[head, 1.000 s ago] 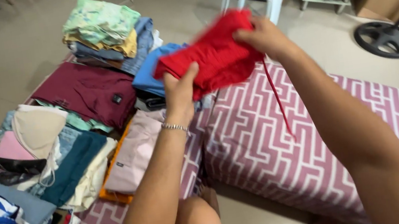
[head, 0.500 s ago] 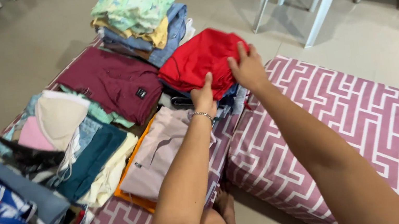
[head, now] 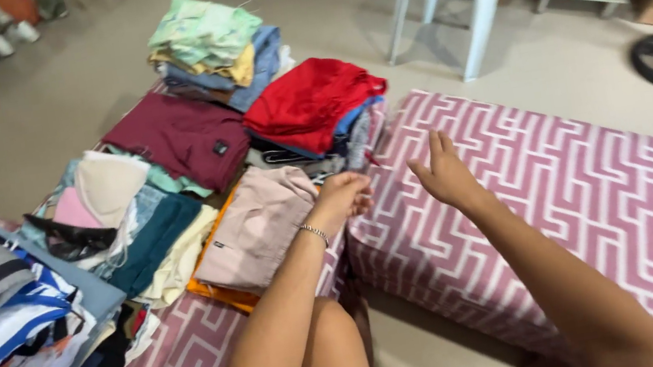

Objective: Folding various items of clothing on an ottoman.

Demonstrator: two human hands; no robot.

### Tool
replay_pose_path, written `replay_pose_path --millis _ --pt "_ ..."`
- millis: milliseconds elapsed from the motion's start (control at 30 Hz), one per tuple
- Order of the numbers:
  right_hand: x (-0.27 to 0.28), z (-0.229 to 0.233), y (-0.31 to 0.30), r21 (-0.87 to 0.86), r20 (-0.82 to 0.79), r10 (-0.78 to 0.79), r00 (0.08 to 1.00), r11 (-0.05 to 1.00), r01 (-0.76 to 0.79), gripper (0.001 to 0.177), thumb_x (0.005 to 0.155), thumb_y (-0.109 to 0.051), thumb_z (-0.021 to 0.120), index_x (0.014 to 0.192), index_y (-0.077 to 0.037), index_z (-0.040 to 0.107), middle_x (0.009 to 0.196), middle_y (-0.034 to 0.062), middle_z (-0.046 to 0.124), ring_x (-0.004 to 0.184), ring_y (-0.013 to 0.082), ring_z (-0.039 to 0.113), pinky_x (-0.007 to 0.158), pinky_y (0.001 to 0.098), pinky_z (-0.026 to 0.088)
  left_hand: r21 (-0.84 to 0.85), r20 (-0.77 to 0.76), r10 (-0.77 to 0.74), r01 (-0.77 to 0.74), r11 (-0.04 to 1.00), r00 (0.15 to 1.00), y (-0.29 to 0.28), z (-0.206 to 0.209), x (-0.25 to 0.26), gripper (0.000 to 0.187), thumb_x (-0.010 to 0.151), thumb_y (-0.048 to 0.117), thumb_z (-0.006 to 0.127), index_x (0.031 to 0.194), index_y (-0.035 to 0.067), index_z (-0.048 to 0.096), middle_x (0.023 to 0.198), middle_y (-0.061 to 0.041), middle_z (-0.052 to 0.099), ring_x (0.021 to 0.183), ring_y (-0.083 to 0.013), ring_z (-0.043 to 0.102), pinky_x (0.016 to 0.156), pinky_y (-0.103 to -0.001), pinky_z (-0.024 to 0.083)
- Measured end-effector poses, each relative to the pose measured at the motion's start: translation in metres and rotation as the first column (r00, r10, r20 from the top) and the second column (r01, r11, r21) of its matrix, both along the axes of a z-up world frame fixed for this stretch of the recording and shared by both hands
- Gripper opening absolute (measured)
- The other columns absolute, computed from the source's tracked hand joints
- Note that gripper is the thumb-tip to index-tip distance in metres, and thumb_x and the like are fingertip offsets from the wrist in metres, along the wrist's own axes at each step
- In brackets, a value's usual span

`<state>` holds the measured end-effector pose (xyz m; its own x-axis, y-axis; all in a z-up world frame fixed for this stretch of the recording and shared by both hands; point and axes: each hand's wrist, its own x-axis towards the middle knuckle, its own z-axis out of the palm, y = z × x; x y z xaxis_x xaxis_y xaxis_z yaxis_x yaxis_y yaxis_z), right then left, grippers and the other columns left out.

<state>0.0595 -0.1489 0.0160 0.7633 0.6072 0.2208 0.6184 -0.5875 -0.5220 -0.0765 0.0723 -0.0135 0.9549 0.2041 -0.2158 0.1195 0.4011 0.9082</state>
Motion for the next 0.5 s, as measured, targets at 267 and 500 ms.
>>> replay_pose_path --millis 267,500 --pt "-0.04 0.026 -0.186 -0.203 -0.116 -0.149 0.982 0.971 0.123 0.091 0.097 -0.056 0.05 0.157 0.005 0.02 0.162 0.0333 0.022 0.147 0.0469 0.031 0.118 0.0487 0.033 0.51 -0.056 -0.235 0.23 0.829 0.97 -0.088 -0.051 0.002 0.015 0.095 0.013 0.061 0.088 0.001 0.068 0.074 -0.007 0.072 0.059 -0.0144 0.07 0.052 -0.03 0.055" --pt "-0.042 -0.063 -0.367 -0.464 -0.566 -0.455 0.688 0.865 0.191 0.076 0.093 -0.059 0.057 0.145 -0.003 0.056 0.142 0.0184 0.063 0.13 0.0331 0.065 0.104 0.0462 0.055 0.703 -0.142 -0.357 0.348 0.621 0.923 -0.161 -0.037 0.029 0.014 0.093 0.014 0.063 0.089 0.001 0.069 0.076 -0.009 0.073 0.058 -0.0137 0.07 0.053 -0.029 0.055"
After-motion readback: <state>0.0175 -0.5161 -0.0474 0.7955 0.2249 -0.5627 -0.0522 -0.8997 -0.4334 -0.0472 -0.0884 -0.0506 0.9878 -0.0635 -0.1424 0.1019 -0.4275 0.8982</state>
